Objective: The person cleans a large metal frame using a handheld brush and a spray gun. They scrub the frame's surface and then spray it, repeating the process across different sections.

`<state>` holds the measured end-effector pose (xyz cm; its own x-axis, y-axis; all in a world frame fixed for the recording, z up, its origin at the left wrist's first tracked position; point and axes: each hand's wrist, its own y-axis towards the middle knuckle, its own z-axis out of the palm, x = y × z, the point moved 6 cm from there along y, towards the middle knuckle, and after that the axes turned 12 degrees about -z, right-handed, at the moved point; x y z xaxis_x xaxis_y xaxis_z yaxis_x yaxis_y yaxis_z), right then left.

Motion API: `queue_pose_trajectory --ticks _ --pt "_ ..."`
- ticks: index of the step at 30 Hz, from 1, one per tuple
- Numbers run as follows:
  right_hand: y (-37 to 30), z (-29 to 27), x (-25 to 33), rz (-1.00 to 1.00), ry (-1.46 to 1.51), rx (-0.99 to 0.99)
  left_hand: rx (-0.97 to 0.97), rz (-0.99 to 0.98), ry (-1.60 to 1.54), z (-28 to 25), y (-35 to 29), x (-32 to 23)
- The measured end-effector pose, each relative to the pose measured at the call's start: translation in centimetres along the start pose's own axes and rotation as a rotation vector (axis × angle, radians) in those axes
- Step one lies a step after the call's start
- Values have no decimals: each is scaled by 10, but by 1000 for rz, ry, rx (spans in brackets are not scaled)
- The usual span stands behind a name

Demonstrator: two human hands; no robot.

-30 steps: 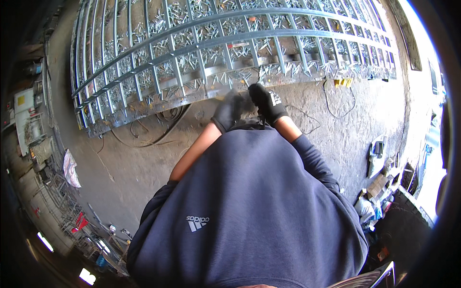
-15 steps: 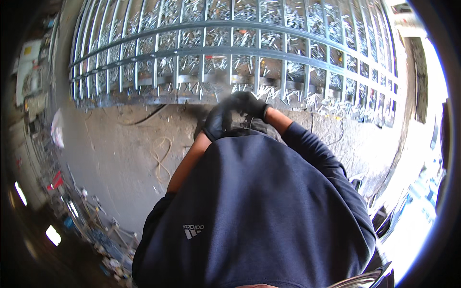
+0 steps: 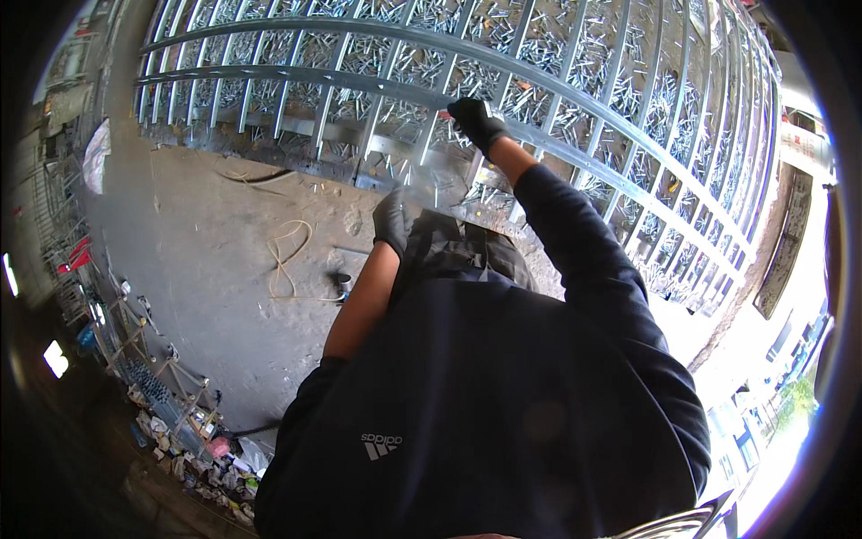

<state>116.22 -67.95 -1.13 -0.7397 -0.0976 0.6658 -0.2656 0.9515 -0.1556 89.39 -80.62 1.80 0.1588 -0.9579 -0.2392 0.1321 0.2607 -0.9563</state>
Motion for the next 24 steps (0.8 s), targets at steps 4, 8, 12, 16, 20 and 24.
queue_pose_trajectory --ticks 4,8,12,16,20,24 --pt "36 27 -19 -340 -839 256 -44 21 70 -5 35 -20" --pt "42 -6 -18 -23 -383 33 -42 -28 254 2 64 -27" --pt "46 -40 23 100 -348 119 -19 121 457 16 92 -41" --pt "54 -48 64 31 -466 241 -45 309 678 16 108 -52" --pt "52 -45 60 148 -416 259 -11 393 925 16 129 -40" --pt "47 -43 50 243 -355 275 134 492 713 10 148 -23"
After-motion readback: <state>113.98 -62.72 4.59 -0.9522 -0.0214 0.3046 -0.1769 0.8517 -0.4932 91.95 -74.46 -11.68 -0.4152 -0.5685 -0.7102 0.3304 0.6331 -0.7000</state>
